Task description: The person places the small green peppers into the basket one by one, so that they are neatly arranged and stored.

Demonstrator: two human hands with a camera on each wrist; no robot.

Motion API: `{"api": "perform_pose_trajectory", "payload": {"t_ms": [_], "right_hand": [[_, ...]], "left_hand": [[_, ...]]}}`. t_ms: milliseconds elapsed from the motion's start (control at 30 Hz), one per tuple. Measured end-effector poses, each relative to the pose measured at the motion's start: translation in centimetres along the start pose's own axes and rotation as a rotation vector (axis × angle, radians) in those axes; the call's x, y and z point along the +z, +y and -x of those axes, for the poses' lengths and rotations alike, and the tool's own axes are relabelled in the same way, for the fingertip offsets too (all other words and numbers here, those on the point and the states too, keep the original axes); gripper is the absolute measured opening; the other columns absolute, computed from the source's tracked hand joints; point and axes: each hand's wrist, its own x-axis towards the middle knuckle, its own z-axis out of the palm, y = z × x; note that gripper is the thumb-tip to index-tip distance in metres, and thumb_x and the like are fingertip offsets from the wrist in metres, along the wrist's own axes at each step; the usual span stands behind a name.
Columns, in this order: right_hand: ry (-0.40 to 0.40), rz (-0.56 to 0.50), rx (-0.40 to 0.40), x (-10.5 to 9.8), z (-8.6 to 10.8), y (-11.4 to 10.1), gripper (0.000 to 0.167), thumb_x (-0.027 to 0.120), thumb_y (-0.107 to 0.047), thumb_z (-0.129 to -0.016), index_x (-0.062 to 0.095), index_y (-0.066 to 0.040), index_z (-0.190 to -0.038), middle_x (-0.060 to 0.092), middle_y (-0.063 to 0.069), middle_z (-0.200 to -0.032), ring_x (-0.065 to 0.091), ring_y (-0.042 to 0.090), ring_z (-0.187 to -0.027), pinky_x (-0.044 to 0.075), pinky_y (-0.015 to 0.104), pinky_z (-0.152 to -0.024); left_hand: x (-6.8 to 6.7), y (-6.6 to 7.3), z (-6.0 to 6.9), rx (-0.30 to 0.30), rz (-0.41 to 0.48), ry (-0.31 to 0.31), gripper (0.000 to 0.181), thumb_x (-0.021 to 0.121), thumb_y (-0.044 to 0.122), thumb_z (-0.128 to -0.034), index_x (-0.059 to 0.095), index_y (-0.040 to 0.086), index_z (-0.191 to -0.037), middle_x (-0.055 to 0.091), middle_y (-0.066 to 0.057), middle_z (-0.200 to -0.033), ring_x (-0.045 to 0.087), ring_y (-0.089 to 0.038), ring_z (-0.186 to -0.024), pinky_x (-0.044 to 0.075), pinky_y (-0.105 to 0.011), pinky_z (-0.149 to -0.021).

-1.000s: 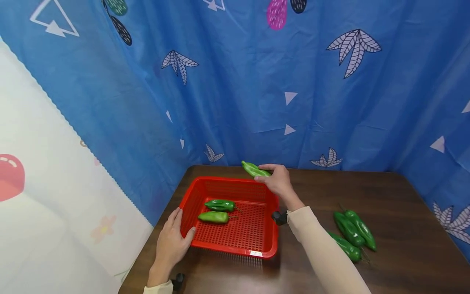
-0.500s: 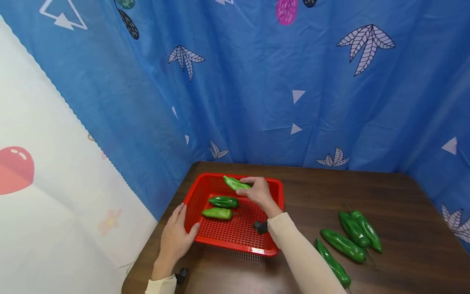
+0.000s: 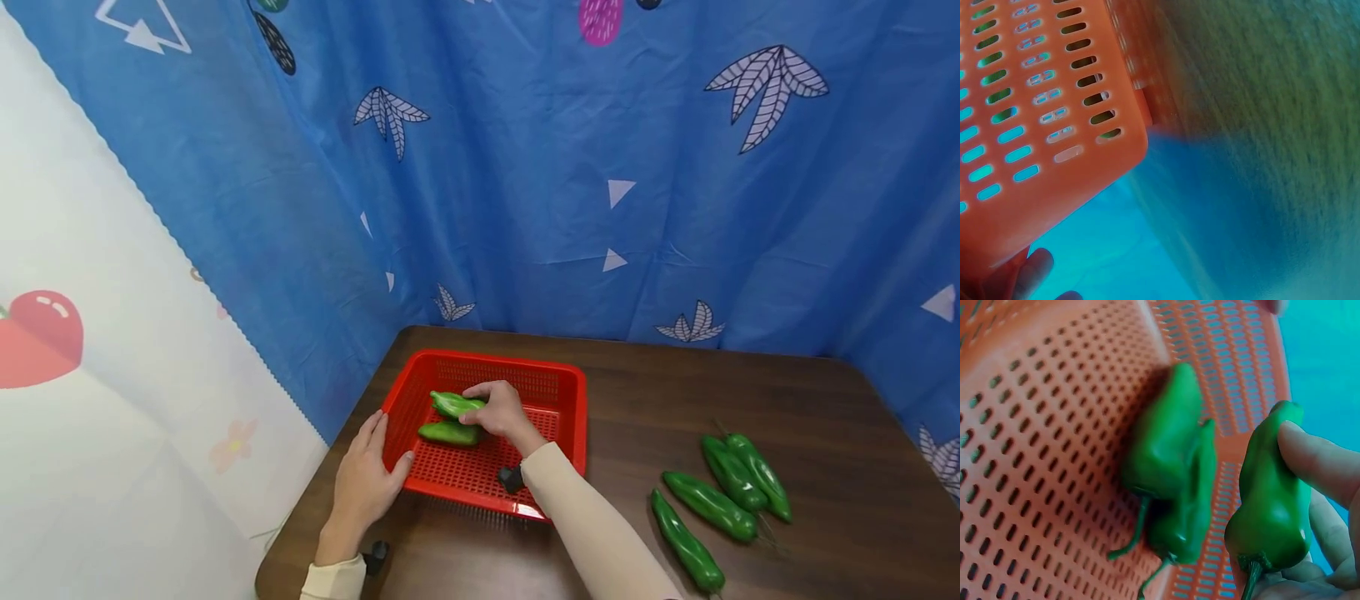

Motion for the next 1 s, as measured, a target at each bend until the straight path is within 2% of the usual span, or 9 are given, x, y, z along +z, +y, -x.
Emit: {"api": "perform_pose_trajectory", "payload": {"t_ms": [133,400,633,800,1000], "right_hand": [[-0.049,0.060,-0.030,1.1,-0.1,0.0,0.040,0.086,-0.010,-0.076,0.076,-0.014,-0.115,0.071,0.007,-0.118,0.065,0.021,-0.099,0.057,0.034,-0.081],[-0.171,0.126,-0.072,2.3,-0.5,-0.2,0.044,0.087,-0.010,-0.075,0.075,-0.008,-0.117,0.071,0.009,-0.120,0.065,0.022,-0.103,0.056,0.037,-0.087],[-0.253,0.220,-0.125,2.7,-0.8,0.4,0.044,0.089,-0.013,-0.074,0.076,-0.012,-0.116,0.073,0.005,-0.118,0.065,0.021,-0.106,0.054,0.039,-0.092],[-0.278,0.282,-0.179,3.1,-1.1,0.6,0.043,0.090,-0.013,-0.072,0.077,-0.016,-0.113,0.074,0.001,-0.115,0.065,0.018,-0.105,0.053,0.039,-0.093],[-0.265,0.320,-0.227,3.5,-1.0,0.2,0.043,0.090,-0.013,-0.072,0.077,-0.012,-0.112,0.075,0.003,-0.113,0.064,0.018,-0.102,0.054,0.039,-0.090]], "left_hand": [[0.0,0.0,0.0,-0.002,-0.003,0.001,0.074,0.070,0.039,-0.0840,0.052,0.000,-0.144,0.048,-0.014,-0.151,0.057,-0.036,-0.125,0.053,-0.059,-0.093],[-0.1,0.0,-0.1,-0.048,0.001,-0.058,0.076,0.070,0.042,-0.0857,0.048,0.004,-0.148,0.044,-0.011,-0.154,0.055,-0.035,-0.129,0.051,-0.059,-0.098],[0.0,0.2,0.0,-0.040,-0.009,-0.058,0.076,0.070,0.042,-0.0850,0.048,0.004,-0.148,0.045,-0.010,-0.154,0.055,-0.034,-0.128,0.051,-0.058,-0.097],[0.1,0.2,0.0,-0.015,-0.019,-0.030,0.076,0.070,0.041,-0.0837,0.050,0.003,-0.146,0.047,-0.011,-0.153,0.056,-0.035,-0.127,0.052,-0.059,-0.095],[0.0,0.1,0.0,-0.013,-0.026,-0.019,0.076,0.072,0.040,-0.0830,0.051,0.002,-0.146,0.048,-0.012,-0.152,0.057,-0.035,-0.125,0.053,-0.058,-0.094]]}}
